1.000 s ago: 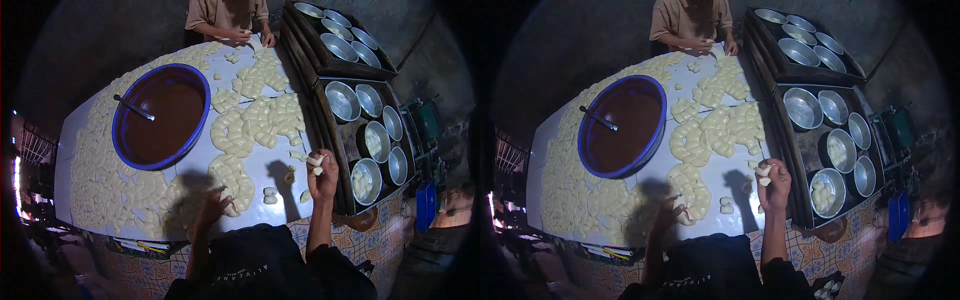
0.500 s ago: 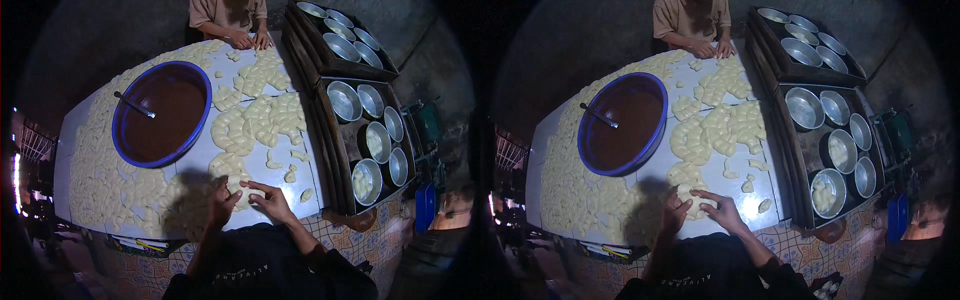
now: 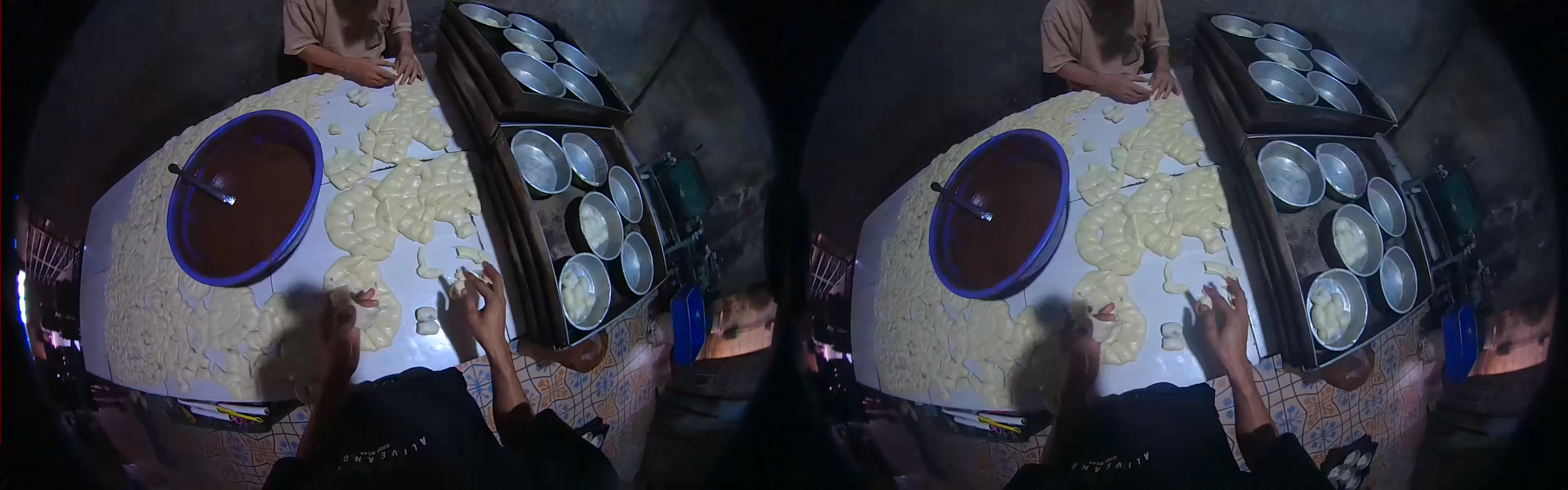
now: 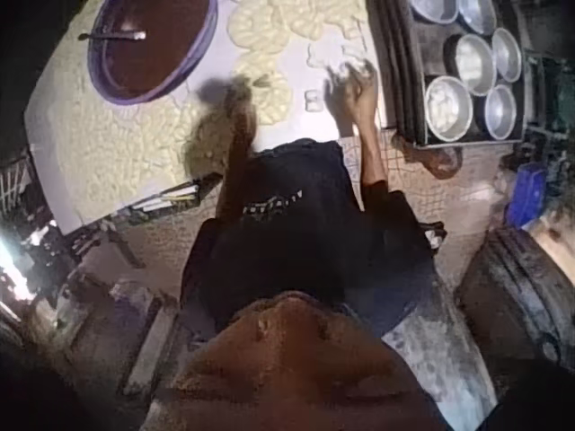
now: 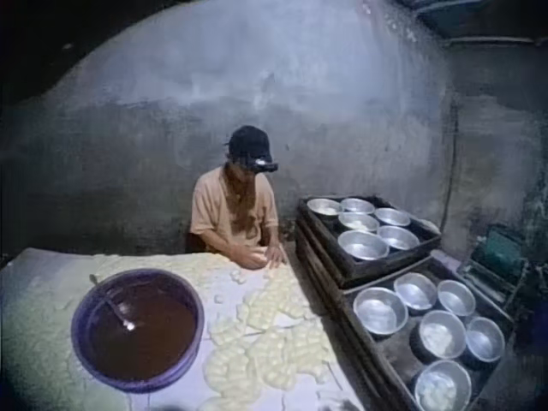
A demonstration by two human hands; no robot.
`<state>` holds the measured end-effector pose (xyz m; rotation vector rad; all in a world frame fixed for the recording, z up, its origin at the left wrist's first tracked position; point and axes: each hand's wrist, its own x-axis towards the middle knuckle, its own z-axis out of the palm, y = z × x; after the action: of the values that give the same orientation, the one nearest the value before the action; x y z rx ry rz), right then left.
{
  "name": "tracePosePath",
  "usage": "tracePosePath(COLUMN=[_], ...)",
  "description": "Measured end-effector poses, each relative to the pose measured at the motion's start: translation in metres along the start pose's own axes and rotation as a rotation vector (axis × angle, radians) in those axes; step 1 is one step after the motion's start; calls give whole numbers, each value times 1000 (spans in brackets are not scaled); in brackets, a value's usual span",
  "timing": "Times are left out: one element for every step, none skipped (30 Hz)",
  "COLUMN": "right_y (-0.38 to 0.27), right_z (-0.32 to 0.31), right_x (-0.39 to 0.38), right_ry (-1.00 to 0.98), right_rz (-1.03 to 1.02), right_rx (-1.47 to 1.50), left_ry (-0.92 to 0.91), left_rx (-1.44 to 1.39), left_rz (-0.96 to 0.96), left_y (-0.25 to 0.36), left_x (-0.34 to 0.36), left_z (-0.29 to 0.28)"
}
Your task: The person takes pieces of dough from a table, flattens them, adds chocolate filling from a large bowl, and shapes the dough into rounds before placing them into circular metal pans on a rack.
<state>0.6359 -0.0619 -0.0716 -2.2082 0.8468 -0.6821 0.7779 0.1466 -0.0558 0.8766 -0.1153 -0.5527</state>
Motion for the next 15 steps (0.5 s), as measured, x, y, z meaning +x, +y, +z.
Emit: tracePosePath(right_y=[-5, -23, -43, -62, -84, -76, -78, -76, -72, -68, -65, -62, -58, -54, -50], right_z=[8, 18, 26, 37, 45, 52, 54, 46, 33, 29, 21, 13, 4, -2, -10], right_x=[-4, -8, -12, -23, -25, -28, -25, -22, -17, -20, -22, -20, -18, -17, -15], right_ry=[-95, -281, -407, -552, -427, -387, -353, -389, -425, -314, -284, -189, -96, -4, 102], right_rz=[-125, -27, -53, 130, 163, 168, 172, 174, 177, 104, 202, 231, 260, 289, 315], right_rx=[150, 483, 552, 813, 932, 868, 806, 776, 745, 681, 696, 732, 764, 792, 817], left_ry=[-23, -85, -149, -91, -97, -75, -49, 43, 42, 78, 113, 116, 145, 174, 192], left_rx=[207, 235, 263, 100, 101, 198, 296, 426, 428, 146, -138, -138, -133, -127, -124], left_rz=[-77, -117, -158, -105, -106, -23, 64, 66, 68, 74, 76, 76, 108, 141, 167], left_y=[-19, -14, -11, -18, -20, -21, -20, -13, -11, -8, -6, -2, 2, 7, 11], left_x=[-1, -3, -6, -10, -8, -6, -4, 0, 4, 7, 9, 9, 9, 9, 11], left_z=[-15, 0, 18, 26, 26, 25, 20, 13, 6, -1, -6, -10, -11, -13, -12])
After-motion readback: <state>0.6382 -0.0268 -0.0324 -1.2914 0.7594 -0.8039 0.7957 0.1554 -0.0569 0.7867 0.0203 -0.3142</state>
